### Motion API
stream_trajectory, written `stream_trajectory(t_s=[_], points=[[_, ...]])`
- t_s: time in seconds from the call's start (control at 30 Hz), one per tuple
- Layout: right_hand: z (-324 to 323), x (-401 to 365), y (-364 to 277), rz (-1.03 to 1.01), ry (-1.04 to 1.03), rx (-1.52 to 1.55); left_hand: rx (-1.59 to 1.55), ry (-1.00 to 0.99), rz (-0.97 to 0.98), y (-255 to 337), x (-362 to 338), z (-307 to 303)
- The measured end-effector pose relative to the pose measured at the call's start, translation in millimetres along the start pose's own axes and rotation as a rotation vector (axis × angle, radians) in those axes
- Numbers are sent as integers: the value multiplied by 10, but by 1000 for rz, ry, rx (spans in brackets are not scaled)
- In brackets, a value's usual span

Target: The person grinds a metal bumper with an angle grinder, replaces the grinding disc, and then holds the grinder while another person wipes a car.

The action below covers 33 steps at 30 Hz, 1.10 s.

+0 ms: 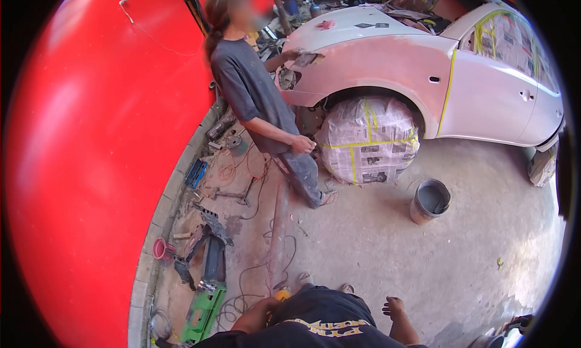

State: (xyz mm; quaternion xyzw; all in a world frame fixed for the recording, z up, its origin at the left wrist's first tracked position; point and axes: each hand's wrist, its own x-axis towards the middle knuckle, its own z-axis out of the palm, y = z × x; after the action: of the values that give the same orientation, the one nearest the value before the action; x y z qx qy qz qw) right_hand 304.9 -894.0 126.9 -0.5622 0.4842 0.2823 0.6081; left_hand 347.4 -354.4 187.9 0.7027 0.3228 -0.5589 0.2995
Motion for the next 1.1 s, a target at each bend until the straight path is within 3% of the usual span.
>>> stream_trajectory(t_s=[0.1,0.3,1.1], points=[[-6,27,-10,0,-5,-10,-82,-24,-49,75,-209,33],[-2,99,0,-7,-24,-29,-226,-118,-31,-117,123,46],[-29,135,16,7,-28,-7,-264,-42,-21,8,-15,61]])
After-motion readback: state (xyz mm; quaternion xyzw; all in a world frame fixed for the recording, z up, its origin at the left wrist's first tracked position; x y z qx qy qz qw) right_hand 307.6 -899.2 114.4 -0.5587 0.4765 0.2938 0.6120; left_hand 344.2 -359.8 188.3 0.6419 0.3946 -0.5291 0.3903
